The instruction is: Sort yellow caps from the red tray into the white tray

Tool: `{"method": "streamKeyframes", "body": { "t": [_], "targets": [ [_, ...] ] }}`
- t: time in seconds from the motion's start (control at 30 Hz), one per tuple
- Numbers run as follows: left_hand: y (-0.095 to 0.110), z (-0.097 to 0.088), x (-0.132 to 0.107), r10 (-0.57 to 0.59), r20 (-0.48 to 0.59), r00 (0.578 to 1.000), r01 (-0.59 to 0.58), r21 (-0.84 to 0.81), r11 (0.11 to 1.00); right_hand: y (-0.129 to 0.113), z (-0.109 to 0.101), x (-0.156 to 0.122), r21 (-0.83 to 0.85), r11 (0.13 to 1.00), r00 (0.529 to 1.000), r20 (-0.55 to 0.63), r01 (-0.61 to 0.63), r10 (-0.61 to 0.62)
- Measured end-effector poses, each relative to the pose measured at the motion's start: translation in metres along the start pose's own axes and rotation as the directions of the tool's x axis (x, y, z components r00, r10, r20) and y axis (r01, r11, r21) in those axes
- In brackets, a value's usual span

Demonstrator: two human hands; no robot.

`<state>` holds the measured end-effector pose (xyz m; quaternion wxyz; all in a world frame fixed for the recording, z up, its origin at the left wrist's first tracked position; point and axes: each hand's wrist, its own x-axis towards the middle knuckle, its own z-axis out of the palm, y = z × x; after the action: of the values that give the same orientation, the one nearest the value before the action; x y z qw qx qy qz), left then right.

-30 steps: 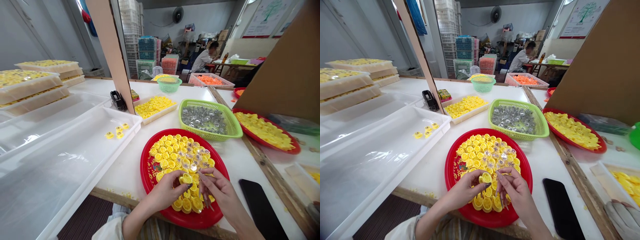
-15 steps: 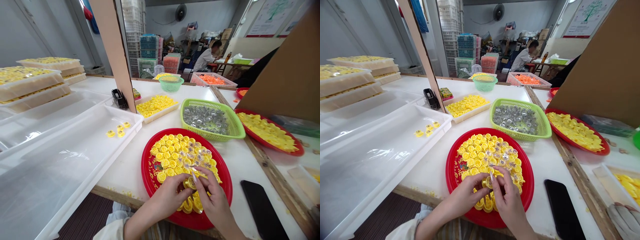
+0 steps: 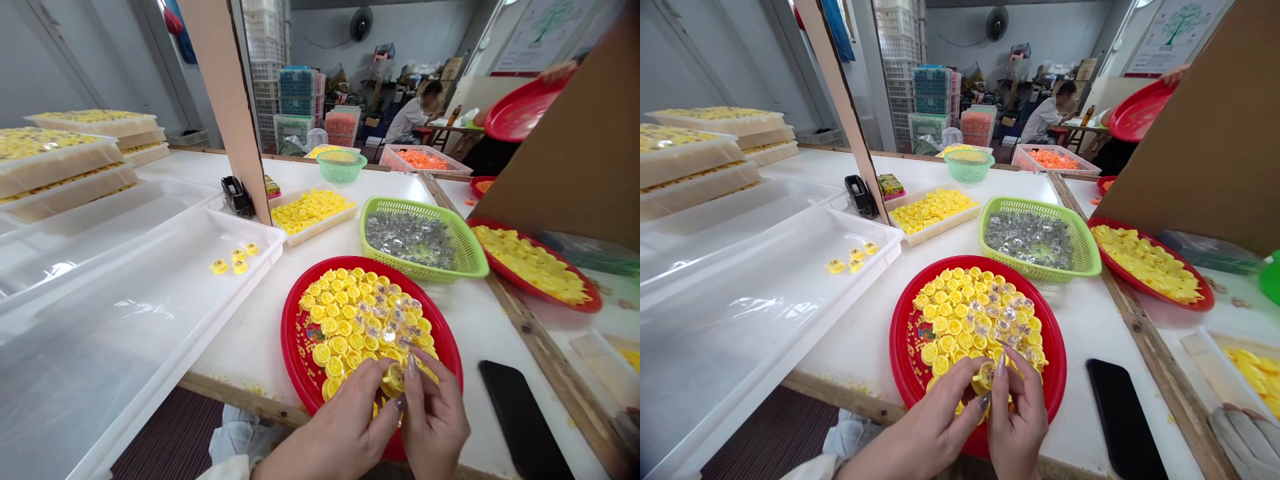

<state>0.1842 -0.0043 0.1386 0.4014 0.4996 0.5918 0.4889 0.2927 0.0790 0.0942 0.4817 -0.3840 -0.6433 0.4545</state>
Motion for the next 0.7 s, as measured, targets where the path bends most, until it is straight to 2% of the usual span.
{"method": "streamKeyframes", "body": {
  "t": [0.07, 0.13, 0.3, 0.37, 0.47, 0.57, 0.63, 0.7],
  "targets": [
    [-0.002, 0.004, -0.003, -0.003, 0.011, 1.000, 0.003, -0.016, 1.000, -0.004, 0.001, -0.004, -0.002, 1.000, 0.999, -0.039, 0.017, -0.017],
    [-0.009, 0.013, -0.004, 0.012, -0.013, 1.000, -0.013, -0.024, 1.000, -0.010, 0.004, -0.009, 0.010, 0.999, 0.998, -0.046, -0.040, 0.041],
    [-0.029, 0.034, 0.000, 0.090, -0.245, 0.965, -0.104, -0.044, 0.994, -0.024, 0.009, -0.019, 0.048, 0.980, 0.981, 0.023, -0.195, 0.194],
    [-0.028, 0.034, -0.001, 0.066, -0.265, 0.962, -0.089, -0.076, 0.993, -0.026, 0.007, -0.018, 0.056, 0.974, 0.974, 0.072, -0.219, 0.215],
    [-0.017, 0.025, -0.008, -0.027, -0.230, 0.973, -0.007, -0.148, 0.989, -0.027, 0.002, -0.009, 0.043, 0.980, 0.966, 0.184, -0.193, 0.182],
    [-0.007, 0.013, -0.015, -0.115, -0.158, 0.981, 0.078, -0.221, 0.972, -0.027, -0.002, -0.001, 0.034, 0.981, 0.931, 0.322, -0.191, 0.170],
    [-0.007, 0.009, -0.018, -0.112, -0.126, 0.986, 0.079, -0.242, 0.967, -0.023, -0.003, 0.000, 0.055, 0.974, 0.909, 0.375, -0.219, 0.183],
    [-0.013, 0.009, -0.019, -0.069, -0.094, 0.993, 0.045, -0.237, 0.970, -0.015, -0.003, -0.002, 0.085, 0.968, 0.911, 0.367, -0.234, 0.188]
  ]
}}
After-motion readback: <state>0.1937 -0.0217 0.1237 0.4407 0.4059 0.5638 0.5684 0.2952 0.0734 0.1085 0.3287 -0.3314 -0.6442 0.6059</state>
